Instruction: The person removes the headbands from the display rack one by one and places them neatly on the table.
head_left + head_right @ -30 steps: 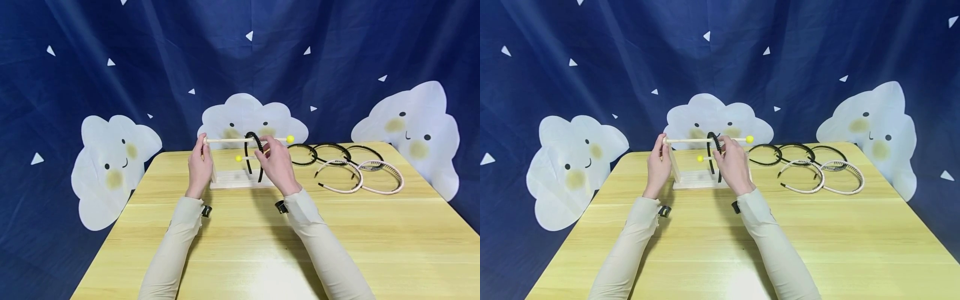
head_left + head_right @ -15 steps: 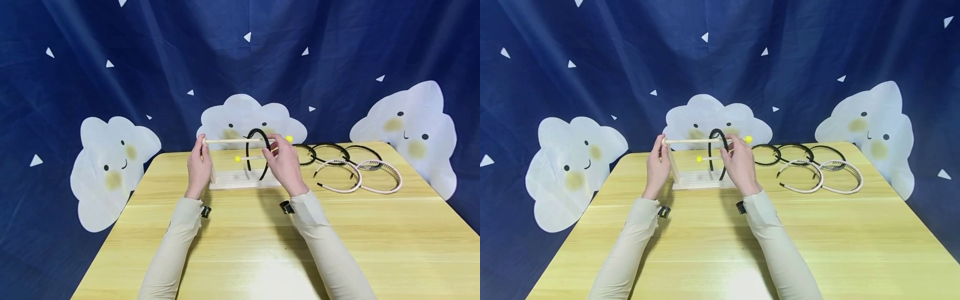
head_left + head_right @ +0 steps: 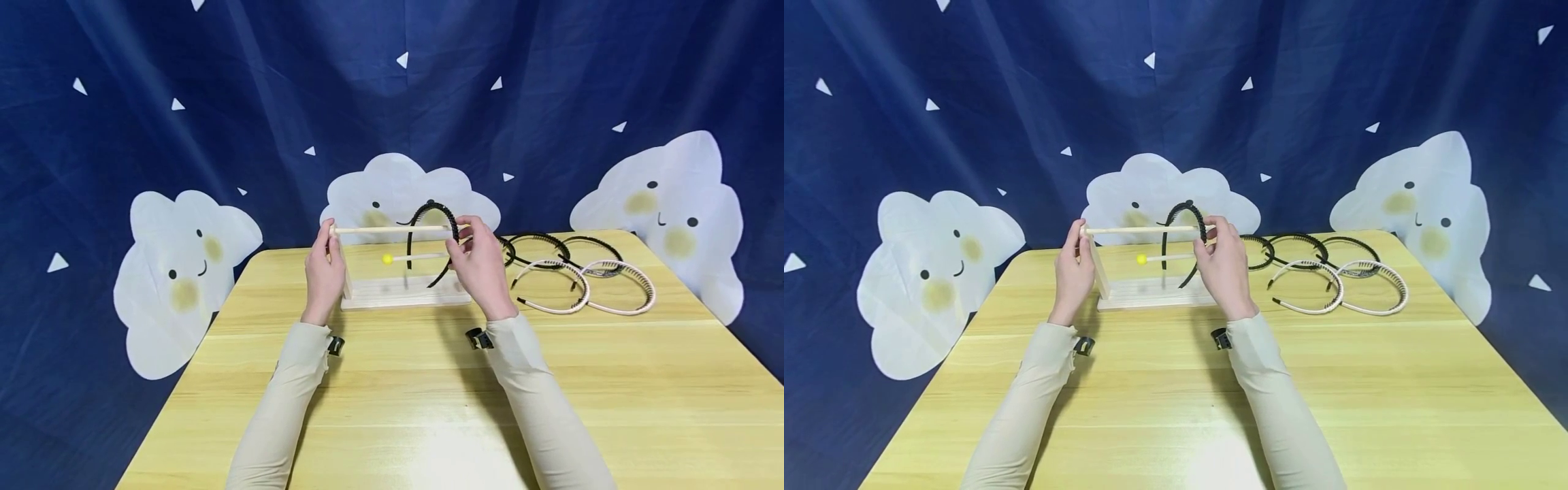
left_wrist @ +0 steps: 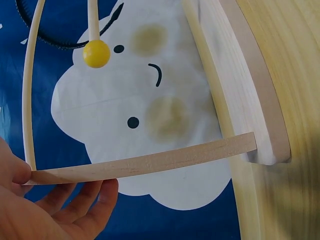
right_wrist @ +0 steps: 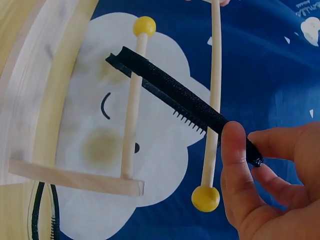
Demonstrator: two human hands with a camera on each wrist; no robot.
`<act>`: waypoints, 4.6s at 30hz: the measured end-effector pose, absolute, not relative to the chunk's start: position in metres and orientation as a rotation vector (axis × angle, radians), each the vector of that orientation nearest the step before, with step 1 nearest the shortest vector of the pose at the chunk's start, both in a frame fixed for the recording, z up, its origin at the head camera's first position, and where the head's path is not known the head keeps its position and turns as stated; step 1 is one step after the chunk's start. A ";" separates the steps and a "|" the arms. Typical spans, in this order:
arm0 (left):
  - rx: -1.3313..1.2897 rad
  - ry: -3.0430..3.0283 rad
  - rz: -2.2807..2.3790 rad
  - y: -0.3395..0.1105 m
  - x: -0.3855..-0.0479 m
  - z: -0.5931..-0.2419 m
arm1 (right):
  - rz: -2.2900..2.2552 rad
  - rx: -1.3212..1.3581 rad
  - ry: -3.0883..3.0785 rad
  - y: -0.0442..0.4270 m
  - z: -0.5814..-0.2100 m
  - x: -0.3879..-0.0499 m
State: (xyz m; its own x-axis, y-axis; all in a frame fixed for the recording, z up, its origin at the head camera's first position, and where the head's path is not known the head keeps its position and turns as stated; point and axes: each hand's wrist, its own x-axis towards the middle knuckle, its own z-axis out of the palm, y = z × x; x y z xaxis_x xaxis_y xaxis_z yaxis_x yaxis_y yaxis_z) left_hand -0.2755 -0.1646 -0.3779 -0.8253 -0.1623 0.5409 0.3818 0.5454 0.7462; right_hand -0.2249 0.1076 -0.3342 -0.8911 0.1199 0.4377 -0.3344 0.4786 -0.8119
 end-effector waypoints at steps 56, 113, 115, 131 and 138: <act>-0.177 -2.212 -1.260 -0.164 -0.274 -0.377 | 1.983 -0.284 -2.177 0.212 -0.358 -0.218; -0.160 -2.219 -1.265 -0.165 -0.274 -0.377 | 1.964 -0.420 -2.571 0.231 -0.424 -0.231; -0.158 -2.221 -1.267 -0.165 -0.274 -0.377 | 1.934 -0.431 -2.592 0.232 -0.424 -0.230; -0.132 -2.240 -1.261 -0.167 -0.271 -0.375 | 1.595 -0.382 -2.772 0.238 -0.408 -0.220; -0.124 -2.293 -1.300 -0.174 -0.267 -0.373 | 1.259 -0.303 -2.887 0.242 -0.400 -0.221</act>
